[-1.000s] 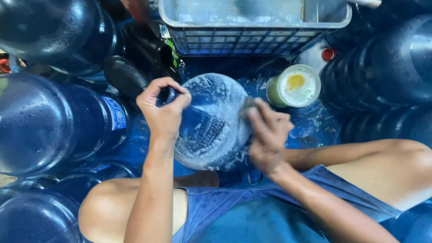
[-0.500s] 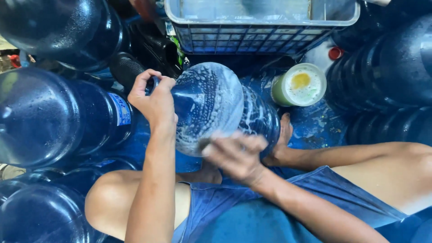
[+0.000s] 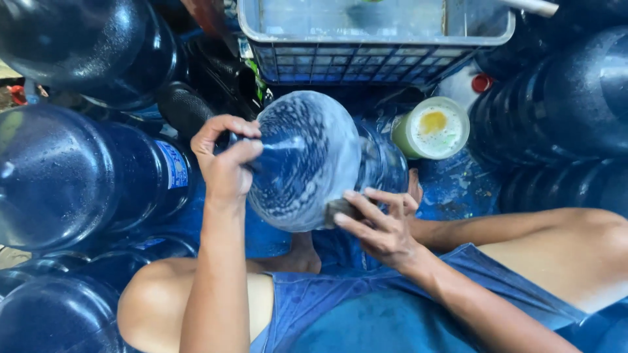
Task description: A person is manually scrubbing a large plastic water jug with a sponge and soapy water in a wet area.
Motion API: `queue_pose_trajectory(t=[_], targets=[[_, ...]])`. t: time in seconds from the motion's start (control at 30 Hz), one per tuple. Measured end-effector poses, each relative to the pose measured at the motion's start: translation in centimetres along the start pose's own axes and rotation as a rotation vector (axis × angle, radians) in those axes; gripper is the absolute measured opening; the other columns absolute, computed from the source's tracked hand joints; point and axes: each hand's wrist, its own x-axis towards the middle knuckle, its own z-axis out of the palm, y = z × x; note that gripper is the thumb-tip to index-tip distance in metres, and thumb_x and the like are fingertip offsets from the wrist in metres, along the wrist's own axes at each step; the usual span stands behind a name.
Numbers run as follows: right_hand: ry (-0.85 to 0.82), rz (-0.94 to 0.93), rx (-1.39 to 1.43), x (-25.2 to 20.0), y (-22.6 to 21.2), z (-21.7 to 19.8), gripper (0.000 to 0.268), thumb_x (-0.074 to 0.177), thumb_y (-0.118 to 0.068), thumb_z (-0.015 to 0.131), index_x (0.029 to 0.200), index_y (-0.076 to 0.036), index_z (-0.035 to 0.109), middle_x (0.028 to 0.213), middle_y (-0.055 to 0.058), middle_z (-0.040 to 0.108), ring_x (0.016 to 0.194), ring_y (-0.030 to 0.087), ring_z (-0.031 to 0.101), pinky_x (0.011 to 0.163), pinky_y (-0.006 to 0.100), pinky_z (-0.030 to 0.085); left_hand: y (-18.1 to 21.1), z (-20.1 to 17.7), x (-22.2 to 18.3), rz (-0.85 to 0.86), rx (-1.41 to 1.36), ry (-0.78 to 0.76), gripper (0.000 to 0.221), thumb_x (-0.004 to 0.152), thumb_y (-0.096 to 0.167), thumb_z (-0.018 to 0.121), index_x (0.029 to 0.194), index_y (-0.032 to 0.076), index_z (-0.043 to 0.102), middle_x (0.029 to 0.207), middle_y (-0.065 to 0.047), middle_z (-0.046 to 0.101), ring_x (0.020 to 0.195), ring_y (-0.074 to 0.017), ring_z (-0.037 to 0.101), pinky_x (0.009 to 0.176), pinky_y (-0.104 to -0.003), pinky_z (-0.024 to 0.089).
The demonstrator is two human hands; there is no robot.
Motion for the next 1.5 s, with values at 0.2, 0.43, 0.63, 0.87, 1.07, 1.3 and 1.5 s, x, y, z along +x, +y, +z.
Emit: queue_pose_trajectory(t=[0.2, 0.43, 0.63, 0.87, 1.07, 1.3, 1.5], targets=[[0.089, 0.209, 0.085, 4.5, 2.0, -0.1, 0.041, 0.098, -0.001, 0.044, 0.129, -0.006, 0.071, 0.132, 0.026, 0.066, 0.095, 0.044, 0.059, 0.088, 0.049, 0.046, 1.0, 0.5, -0.4, -0.049, -0.112, -0.361, 0.035, 0.052, -0.016, 0.087, 0.075, -0.007, 0.062, 0.072, -0.021, 0.061, 0.073, -0.0323, 0.071, 0.092, -0.051, 0.059], [-0.016, 0.102, 0.167, -1.2, 0.7, -0.3, 0.049, 0.105, -0.043, 0.038, 0.117, -0.019, 0.078, 0.132, 0.014, 0.07, 0.108, 0.034, 0.064, 0.102, 0.041, 0.036, 1.8, 4.3, -1.8, -0.078, 0.387, 0.333, 0.045, 0.062, -0.01, 0.085, 0.1, 0.004, 0.067, 0.075, -0.009, 0.068, 0.069, -0.0099, 0.066, 0.068, -0.026, 0.059], [0.036, 0.233, 0.073, 6.3, 0.0, -0.2, 0.041, 0.096, 0.001, 0.048, 0.127, -0.01, 0.073, 0.133, 0.018, 0.069, 0.097, 0.041, 0.065, 0.088, 0.045, 0.05, 0.8, 4.3, -2.0, -0.144, 0.307, 0.288, 0.041, 0.051, -0.022, 0.072, 0.085, 0.001, 0.066, 0.065, -0.012, 0.066, 0.064, -0.0178, 0.07, 0.069, -0.032, 0.059], [-0.177, 0.066, 0.112, 1.7, 2.2, -3.6, 0.04, 0.1, -0.044, 0.048, 0.12, -0.024, 0.076, 0.144, 0.016, 0.062, 0.133, 0.038, 0.048, 0.113, 0.048, 0.026, 2.1, 3.2, -2.1, -0.012, 0.08, -0.282, 0.032, 0.052, -0.005, 0.087, 0.072, -0.003, 0.062, 0.065, -0.018, 0.067, 0.067, -0.0289, 0.072, 0.084, -0.042, 0.059], [-0.483, 0.386, -0.012, 10.2, 3.8, -2.3, 0.064, 0.083, 0.001, 0.048, 0.137, -0.025, 0.069, 0.138, 0.006, 0.066, 0.106, 0.037, 0.056, 0.093, 0.048, 0.042, 3.0, 6.2, -3.9, -0.087, 0.074, -0.569, 0.024, 0.057, 0.0, 0.084, 0.072, 0.0, 0.065, 0.067, -0.013, 0.07, 0.068, -0.0266, 0.072, 0.081, -0.037, 0.059], [-0.77, 0.258, -0.265, 7.8, -4.5, -7.2, 0.087, 0.061, -0.015, 0.064, 0.146, -0.032, 0.055, 0.15, 0.006, 0.051, 0.109, 0.034, 0.048, 0.089, 0.053, 0.036, 4.4, 4.9, -3.2, -0.121, 0.107, -0.378, 0.023, 0.062, -0.005, 0.074, 0.081, 0.004, 0.063, 0.073, -0.007, 0.069, 0.073, -0.0198, 0.07, 0.083, -0.033, 0.058], [-0.706, 0.213, -0.341, 12.5, -1.0, -3.9, 0.076, 0.061, -0.005, 0.063, 0.135, -0.019, 0.062, 0.128, 0.009, 0.059, 0.084, 0.033, 0.049, 0.078, 0.045, 0.042, 5.9, 7.1, -3.6, -0.184, 0.198, -0.49, 0.023, 0.063, -0.001, 0.068, 0.085, 0.005, 0.065, 0.081, -0.004, 0.071, 0.074, -0.015, 0.065, 0.079, -0.027, 0.055]])
